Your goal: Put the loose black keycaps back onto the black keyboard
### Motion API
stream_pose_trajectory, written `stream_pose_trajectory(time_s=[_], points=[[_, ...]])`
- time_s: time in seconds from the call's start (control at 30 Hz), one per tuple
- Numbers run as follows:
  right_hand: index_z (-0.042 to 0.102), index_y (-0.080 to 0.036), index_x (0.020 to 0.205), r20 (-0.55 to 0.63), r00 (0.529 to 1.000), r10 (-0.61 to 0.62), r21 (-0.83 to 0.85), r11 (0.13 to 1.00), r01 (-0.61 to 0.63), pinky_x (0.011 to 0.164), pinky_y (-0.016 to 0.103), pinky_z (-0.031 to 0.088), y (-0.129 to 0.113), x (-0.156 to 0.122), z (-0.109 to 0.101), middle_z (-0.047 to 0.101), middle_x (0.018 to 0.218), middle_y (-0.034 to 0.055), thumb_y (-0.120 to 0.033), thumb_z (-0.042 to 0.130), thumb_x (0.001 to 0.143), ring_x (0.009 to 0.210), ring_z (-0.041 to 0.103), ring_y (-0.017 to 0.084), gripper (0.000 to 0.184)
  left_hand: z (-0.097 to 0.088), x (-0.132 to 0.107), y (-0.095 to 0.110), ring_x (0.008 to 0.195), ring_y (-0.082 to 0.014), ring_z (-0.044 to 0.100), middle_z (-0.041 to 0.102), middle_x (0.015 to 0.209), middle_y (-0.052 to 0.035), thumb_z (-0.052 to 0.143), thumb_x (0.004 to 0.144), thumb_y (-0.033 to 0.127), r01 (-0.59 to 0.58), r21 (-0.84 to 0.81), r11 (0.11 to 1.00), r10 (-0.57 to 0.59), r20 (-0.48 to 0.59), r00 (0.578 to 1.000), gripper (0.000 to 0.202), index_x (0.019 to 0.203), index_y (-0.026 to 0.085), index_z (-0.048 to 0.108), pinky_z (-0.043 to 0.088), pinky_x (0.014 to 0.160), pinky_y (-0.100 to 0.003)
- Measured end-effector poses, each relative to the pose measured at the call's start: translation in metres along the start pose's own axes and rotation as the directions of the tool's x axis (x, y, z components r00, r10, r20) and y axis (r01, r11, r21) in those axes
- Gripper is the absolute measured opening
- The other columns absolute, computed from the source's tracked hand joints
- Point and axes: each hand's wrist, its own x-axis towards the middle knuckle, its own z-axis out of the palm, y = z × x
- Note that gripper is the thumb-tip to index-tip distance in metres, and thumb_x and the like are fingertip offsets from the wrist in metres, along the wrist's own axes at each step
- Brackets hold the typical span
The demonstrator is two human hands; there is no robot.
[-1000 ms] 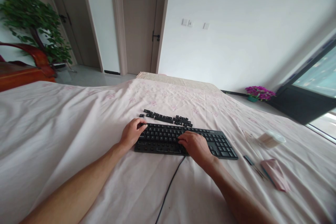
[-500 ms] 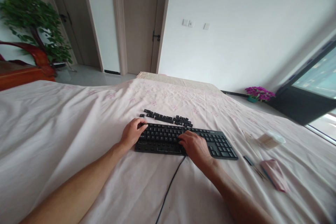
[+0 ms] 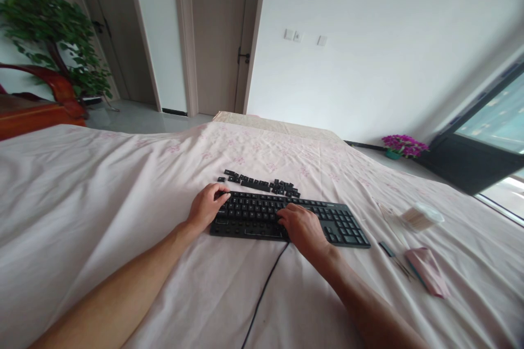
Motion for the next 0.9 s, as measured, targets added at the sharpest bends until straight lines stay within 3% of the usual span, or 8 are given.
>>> stream_pose_trajectory(time_s=[0.27, 0.47, 0.73, 0.9], points=[[0.070, -0.024, 0.083, 0.108, 0.994, 0.000, -0.065, 0.998, 0.007, 0.062, 0.026, 0.034, -0.001, 0.010, -0.008, 0.067, 0.088, 0.0003, -0.023, 0.058, 0.087, 0.079, 0.063, 0.015, 0.013, 0.001, 0.000, -0.002, 0.089, -0.0187, 0.064, 0.068, 0.098, -0.0017, 0.056, 0.082, 0.035, -0.009, -0.005, 1.000, 0.009, -0.011, 1.000, 0.019, 0.093, 0.023, 0.065, 0.050, 0.085, -0.032], [0.068, -0.022, 0.083, 0.090, 0.996, -0.013, -0.070, 0.997, 0.019, 0.063, 0.025, 0.034, -0.005, 0.000, -0.008, 0.065, 0.086, 0.0015, -0.020, 0.049, 0.092, 0.078, 0.061, 0.014, 0.022, 0.001, 0.000, -0.002, 0.091, -0.0192, 0.064, 0.069, 0.099, -0.0018, 0.056, 0.082, 0.036, -0.016, -0.011, 1.000, 0.016, -0.007, 1.000, 0.019, 0.093, 0.023, 0.065, 0.050, 0.085, -0.032], [0.063, -0.016, 0.110, 0.114, 0.992, -0.048, -0.187, 0.980, 0.068, 0.080, 0.030, 0.041, -0.023, -0.017, -0.010, 0.062, 0.100, 0.0087, 0.000, 0.042, 0.083, 0.093, 0.056, 0.021, 0.038, 0.000, 0.001, -0.001, 0.092, -0.0191, 0.064, 0.068, 0.099, -0.0020, 0.055, 0.083, 0.035, -0.016, 0.005, 1.000, 0.017, -0.004, 1.000, 0.018, 0.093, 0.023, 0.065, 0.049, 0.087, -0.032], [0.054, -0.009, 0.127, 0.152, 0.986, -0.072, -0.199, 0.975, 0.102, 0.081, 0.032, 0.041, -0.027, -0.025, -0.005, 0.063, 0.106, 0.0129, 0.002, 0.040, 0.081, 0.095, 0.056, 0.023, 0.050, 0.000, 0.000, 0.000, 0.091, -0.0185, 0.064, 0.068, 0.098, -0.0021, 0.055, 0.083, 0.034, -0.026, 0.009, 1.000, 0.026, 0.000, 1.000, 0.017, 0.092, 0.023, 0.065, 0.049, 0.087, -0.032]])
